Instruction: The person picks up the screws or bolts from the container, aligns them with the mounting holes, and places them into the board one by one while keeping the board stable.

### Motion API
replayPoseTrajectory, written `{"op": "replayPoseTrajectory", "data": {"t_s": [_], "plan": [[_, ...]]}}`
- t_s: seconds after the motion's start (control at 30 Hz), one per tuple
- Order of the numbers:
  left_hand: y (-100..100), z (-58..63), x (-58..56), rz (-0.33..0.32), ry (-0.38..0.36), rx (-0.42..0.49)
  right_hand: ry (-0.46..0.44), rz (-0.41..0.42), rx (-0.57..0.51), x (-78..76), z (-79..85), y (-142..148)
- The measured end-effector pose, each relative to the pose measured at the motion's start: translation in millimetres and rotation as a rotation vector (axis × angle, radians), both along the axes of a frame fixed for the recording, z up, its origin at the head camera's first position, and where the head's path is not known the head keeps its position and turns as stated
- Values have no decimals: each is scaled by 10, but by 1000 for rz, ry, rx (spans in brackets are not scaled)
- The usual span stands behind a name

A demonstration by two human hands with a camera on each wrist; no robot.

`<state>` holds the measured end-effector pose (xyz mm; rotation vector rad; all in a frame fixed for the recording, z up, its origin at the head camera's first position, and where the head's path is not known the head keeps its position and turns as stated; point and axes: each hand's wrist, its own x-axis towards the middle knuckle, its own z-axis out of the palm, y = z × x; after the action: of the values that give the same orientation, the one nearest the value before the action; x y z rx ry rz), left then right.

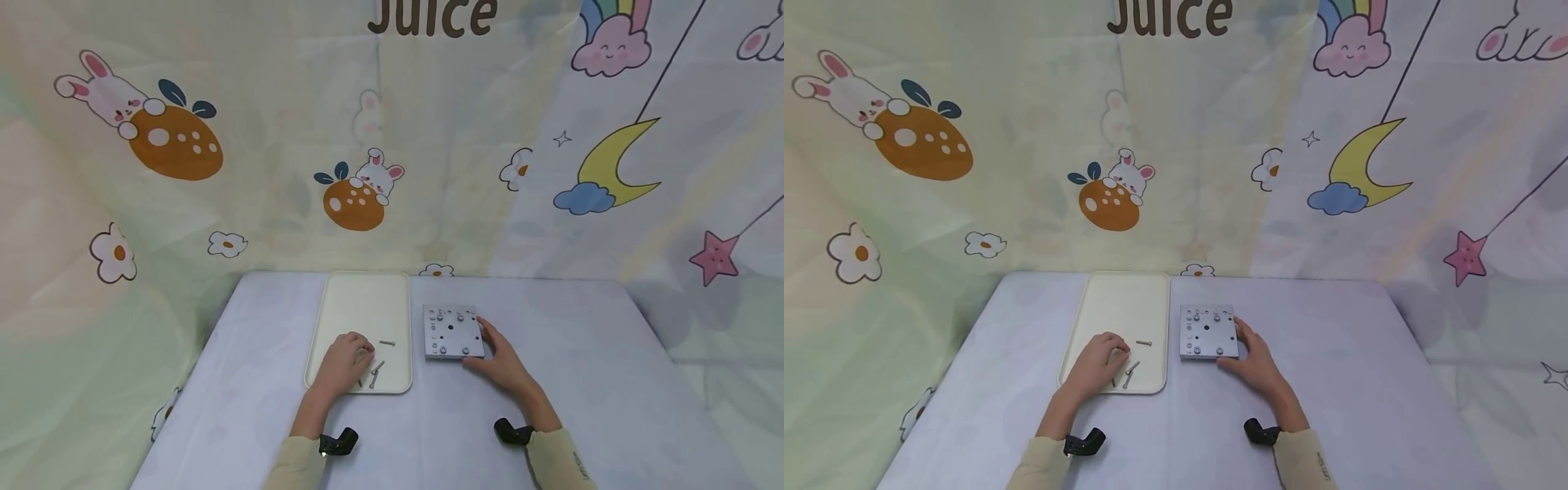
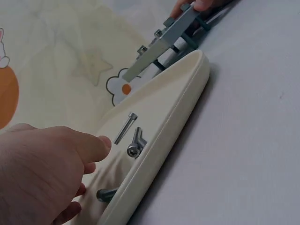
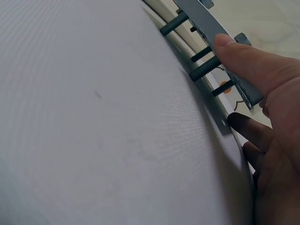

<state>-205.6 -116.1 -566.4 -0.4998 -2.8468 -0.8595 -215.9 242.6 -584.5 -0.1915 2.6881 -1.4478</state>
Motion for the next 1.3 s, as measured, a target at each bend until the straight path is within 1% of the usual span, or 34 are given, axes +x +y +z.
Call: {"op": "replayPoseTrajectory", "data": {"t_s": [0.07,0.13,0.2,0.3,0.4,0.53,0.63,0.7,0.8,0.9,1.0,1.07,1.17,1.3], "plan": [[53,9,-17,0,13,3,7,2,-6,4,7,1],[129,41,-63,-8,22,-4,10,-1,-17,4,16,2],[210,76,-112,-7,9,-17,8,-3,-18,6,12,9],[310,94,-172,-18,-6,-69,-6,-11,-12,27,-6,22],[369,69,-225,-44,-26,-120,-25,-19,-3,55,-30,37],[392,94,-297,-86,-12,-164,-27,-22,-15,59,-30,31],[390,150,-333,-104,-2,-185,-26,-21,-23,38,-26,20],[389,160,-347,-109,5,-199,-27,-20,-26,29,-31,19],[392,152,-369,-123,41,-221,-20,-28,-34,30,-23,17],[390,109,-380,-149,79,-241,-12,-27,-30,51,-30,12],[388,79,-393,-184,98,-265,-16,-17,-21,64,-32,9],[389,72,-411,-194,109,-275,-13,-11,-24,64,-24,5],[406,93,-446,-190,112,-241,0,-18,-26,57,-3,2],[450,148,-463,-165,51,-129,-6,-22,-5,42,-2,15]]}}
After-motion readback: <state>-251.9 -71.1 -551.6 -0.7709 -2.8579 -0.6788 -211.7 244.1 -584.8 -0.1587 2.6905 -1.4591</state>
